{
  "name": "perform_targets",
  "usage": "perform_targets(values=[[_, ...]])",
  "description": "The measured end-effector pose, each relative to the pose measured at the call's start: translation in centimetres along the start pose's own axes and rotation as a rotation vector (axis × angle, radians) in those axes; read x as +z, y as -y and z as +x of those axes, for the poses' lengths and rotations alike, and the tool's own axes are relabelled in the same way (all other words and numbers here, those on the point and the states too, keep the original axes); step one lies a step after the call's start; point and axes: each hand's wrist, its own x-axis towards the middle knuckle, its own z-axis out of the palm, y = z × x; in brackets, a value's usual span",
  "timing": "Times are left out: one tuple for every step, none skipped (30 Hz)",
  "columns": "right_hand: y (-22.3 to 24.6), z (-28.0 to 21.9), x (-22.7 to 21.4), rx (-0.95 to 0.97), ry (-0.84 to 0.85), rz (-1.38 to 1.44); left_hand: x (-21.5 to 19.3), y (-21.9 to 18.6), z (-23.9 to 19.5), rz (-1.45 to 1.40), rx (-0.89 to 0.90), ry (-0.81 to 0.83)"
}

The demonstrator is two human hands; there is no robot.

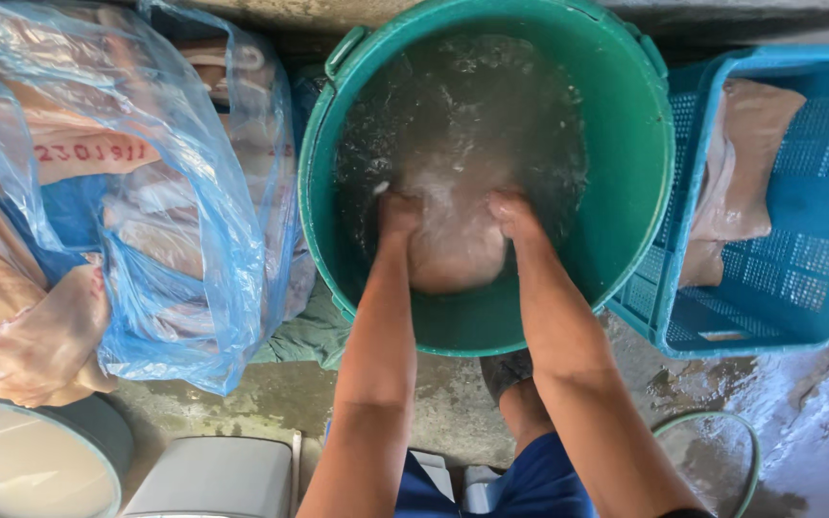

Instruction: The person washes large, flat pieces of raw meat by hand in a green bucket filled with water. They repeatedly submerge, agitate, and rinse the meat, then transfer the cleaned pieces into a blue plastic basket placed next to the bucket.

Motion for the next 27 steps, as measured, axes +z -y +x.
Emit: perform_targets(values=[[0.7,-1.2,-0.2,-0.041,-0.022,0.084,-0.3,0.2,-0.1,-0.002,0.004,0.049],[1.8,-2.8,-1.0,-0.094,-0.041,0.179,-0.5,0.2,-0.8,-0.037,0.052,0.064],[2.8,-4.8,-2.1,-0.184,-0.059,0.264,-0.7,-0.3,-1.8,-0.090,0.101,0.085],[4.0,-7.1,-3.2,-0.291,-0.084,0.349,-1.2,-1.4,-2.9,-0.147,0.177,0.106],[5.2,-9.6,-4.7,-0.432,-0.111,0.414,-1.5,-2.9,-4.3,-0.237,0.242,0.155],[6.0,-12.4,-6.2,-0.524,-0.133,0.413,-2.0,-4.5,-6.0,-0.327,0.298,0.209],[6.7,-15.0,-7.6,-0.615,-0.156,0.410,-2.6,-6.5,-7.7,-0.413,0.321,0.277],[7.3,-17.5,-8.8,-0.707,-0.175,0.402,-3.3,-8.7,-9.5,-0.482,0.290,0.346],[7.7,-20.0,-9.9,-0.706,-0.183,0.452,-4.1,-11.1,-11.2,-0.571,0.241,0.426],[8.1,-22.1,-10.8,-0.711,-0.190,0.502,-5.4,-13.7,-12.6,-0.439,0.279,0.437],[8.2,-24.1,-11.6,-0.717,-0.197,0.552,-6.5,-16.4,-14.1,-0.307,0.318,0.445],[7.9,-26.0,-12.4,-0.736,-0.174,0.555,-7.2,-18.9,-16.0,-0.454,0.414,0.537],[7.3,-27.9,-13.4,-0.755,-0.152,0.559,-7.9,-21.1,-17.8,-0.601,0.505,0.635],[6.9,-29.2,-14.2,-0.787,-0.127,0.553,-8.6,-23.0,-19.4,-0.560,0.575,0.633],[6.1,-30.5,-14.3,-0.771,-0.141,0.589,-9.1,-24.4,-20.7,-0.519,0.644,0.631],[5.1,-31.7,-14.2,-0.750,-0.153,0.626,-9.2,-25.3,-21.9,-0.477,0.709,0.628],[4.3,-32.2,-14.4,-0.729,-0.165,0.664,-8.8,-25.9,-22.7,-0.439,0.655,0.641],[3.5,-32.4,-14.4,-0.723,-0.174,0.698,-8.5,-25.7,-23.4,-0.399,0.587,0.652],[2.6,-32.4,-14.2,-0.718,-0.182,0.732,-8.2,-25.2,-24.0,-0.359,0.520,0.662],[1.7,-32.4,-14.0,-0.714,-0.195,0.769,-7.9,-24.6,-24.8,-0.207,0.593,0.556],[0.9,-32.3,-13.9,-0.761,-0.211,0.780,-7.4,-24.0,-25.7,-0.055,0.664,0.447],[0.1,-32.0,-13.9,-0.809,-0.232,0.793,-6.7,-23.6,-26.5,0.097,0.735,0.340],[-0.7,-31.8,-13.9,-0.857,-0.253,0.804,-6.1,-23.5,-27.2,0.104,0.797,0.300],[-1.5,-31.8,-13.7,-0.847,-0.241,0.838,-5.6,-23.3,-28.0,0.109,0.862,0.264],[-2.1,-31.8,-13.4,-0.836,-0.228,0.872,-5.1,-23.3,-28.8,0.112,0.927,0.228],[-2.9,-32.0,-13.6,-0.822,-0.219,0.907,-4.5,-23.6,-29.7,0.116,0.952,0.197],[-3.4,-32.2,-14.2,-0.889,-0.236,0.881,-3.9,-24.0,-30.7,0.118,0.977,0.167]])
